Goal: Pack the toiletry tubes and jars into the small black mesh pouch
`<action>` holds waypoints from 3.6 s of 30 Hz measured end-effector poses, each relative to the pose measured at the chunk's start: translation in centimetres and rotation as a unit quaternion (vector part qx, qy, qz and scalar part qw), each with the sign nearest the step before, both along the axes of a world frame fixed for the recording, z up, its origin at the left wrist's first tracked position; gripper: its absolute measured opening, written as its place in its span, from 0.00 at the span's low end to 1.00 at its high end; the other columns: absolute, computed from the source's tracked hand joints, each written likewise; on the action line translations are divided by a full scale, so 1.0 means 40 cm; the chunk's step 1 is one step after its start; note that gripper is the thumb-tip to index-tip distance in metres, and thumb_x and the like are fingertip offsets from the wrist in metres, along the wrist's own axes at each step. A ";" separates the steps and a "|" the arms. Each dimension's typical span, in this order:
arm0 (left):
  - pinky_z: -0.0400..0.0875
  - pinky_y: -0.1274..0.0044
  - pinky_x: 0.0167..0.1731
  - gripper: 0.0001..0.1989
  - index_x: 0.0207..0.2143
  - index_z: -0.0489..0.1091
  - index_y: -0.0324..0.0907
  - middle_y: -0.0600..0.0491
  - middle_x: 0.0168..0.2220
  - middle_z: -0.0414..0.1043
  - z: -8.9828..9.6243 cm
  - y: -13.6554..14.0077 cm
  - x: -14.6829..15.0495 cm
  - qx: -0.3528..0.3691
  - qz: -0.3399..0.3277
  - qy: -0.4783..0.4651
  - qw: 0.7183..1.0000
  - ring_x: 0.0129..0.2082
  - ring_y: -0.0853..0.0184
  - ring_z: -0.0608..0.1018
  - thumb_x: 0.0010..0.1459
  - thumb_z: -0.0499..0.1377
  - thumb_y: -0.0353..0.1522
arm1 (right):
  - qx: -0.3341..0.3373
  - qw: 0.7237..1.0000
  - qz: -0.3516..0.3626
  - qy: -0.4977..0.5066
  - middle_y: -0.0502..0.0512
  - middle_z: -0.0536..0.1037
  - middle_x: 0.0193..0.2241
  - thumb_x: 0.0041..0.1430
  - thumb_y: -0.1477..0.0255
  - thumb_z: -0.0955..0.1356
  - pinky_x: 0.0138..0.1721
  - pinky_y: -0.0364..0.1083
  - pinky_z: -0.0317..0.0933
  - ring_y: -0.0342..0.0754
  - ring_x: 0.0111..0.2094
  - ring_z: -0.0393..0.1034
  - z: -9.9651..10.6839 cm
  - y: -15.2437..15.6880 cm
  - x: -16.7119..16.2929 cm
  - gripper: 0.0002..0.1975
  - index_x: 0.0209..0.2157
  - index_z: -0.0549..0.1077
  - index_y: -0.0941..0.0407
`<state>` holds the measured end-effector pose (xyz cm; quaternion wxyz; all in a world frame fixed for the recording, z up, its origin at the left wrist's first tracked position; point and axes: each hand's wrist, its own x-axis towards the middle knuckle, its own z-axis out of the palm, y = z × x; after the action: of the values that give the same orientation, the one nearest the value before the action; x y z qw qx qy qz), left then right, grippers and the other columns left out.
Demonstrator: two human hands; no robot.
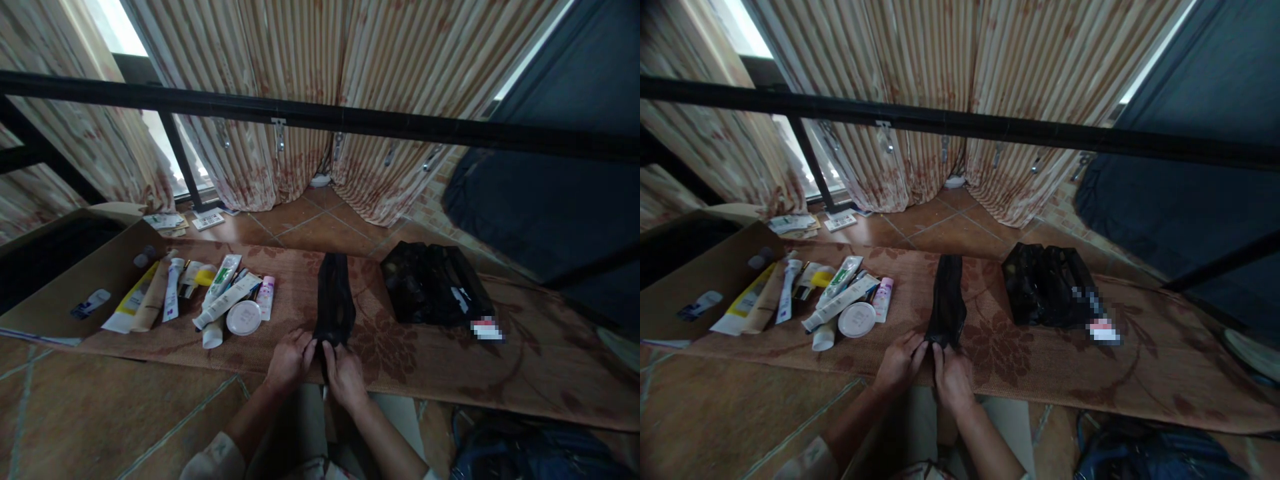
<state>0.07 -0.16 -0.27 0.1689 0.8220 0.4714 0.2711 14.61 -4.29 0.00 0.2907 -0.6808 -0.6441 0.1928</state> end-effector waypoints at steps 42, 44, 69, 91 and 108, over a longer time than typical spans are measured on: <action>0.72 0.75 0.43 0.09 0.39 0.70 0.43 0.49 0.40 0.72 0.036 0.002 0.029 -0.038 -0.010 -0.150 0.988 0.41 0.68 0.75 0.62 0.50 0.33 | -0.031 0.975 -0.024 0.217 0.48 0.65 0.15 0.58 0.56 0.61 0.22 0.40 0.50 0.41 0.19 0.57 0.002 0.019 0.015 0.24 0.18 0.69 0.59; 0.72 0.76 0.40 0.10 0.38 0.69 0.42 0.49 0.38 0.72 0.036 0.005 0.035 -0.040 -0.018 -0.143 0.989 0.39 0.68 0.75 0.63 0.49 0.32 | -0.032 0.976 -0.023 0.212 0.49 0.64 0.15 0.58 0.56 0.61 0.22 0.40 0.50 0.41 0.20 0.56 0.003 0.019 0.015 0.24 0.18 0.68 0.59; 0.65 0.75 0.32 0.08 0.31 0.61 0.42 0.51 0.31 0.64 -0.001 0.004 0.059 -0.040 0.012 -0.123 0.991 0.32 0.67 0.70 0.63 0.45 0.31 | -0.005 0.989 -0.021 0.148 0.52 0.68 0.14 0.60 0.55 0.59 0.21 0.40 0.51 0.43 0.18 0.62 0.010 0.012 0.014 0.27 0.15 0.67 0.57; 0.67 0.77 0.30 0.18 0.46 0.62 0.42 0.51 0.37 0.64 -0.003 -0.003 0.060 -0.082 0.012 -0.119 0.989 0.32 0.68 0.71 0.51 0.53 0.25 | -0.002 0.979 -0.034 0.203 0.57 0.76 0.20 0.60 0.54 0.60 0.26 0.42 0.61 0.47 0.23 0.70 -0.019 0.008 0.016 0.26 0.22 0.75 0.59; 0.65 0.77 0.27 0.13 0.41 0.63 0.42 0.52 0.34 0.63 -0.013 0.005 0.063 -0.080 0.024 -0.104 0.991 0.27 0.69 0.69 0.51 0.53 0.25 | -0.025 0.961 -0.032 0.273 0.57 0.81 0.32 0.57 0.60 0.65 0.40 0.46 0.66 0.51 0.37 0.75 -0.013 0.010 0.016 0.17 0.33 0.78 0.58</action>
<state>2.60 0.03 -0.78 0.2758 0.7617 0.4908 0.3208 15.27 -3.89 -0.53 0.4447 -0.6293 -0.5132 0.3779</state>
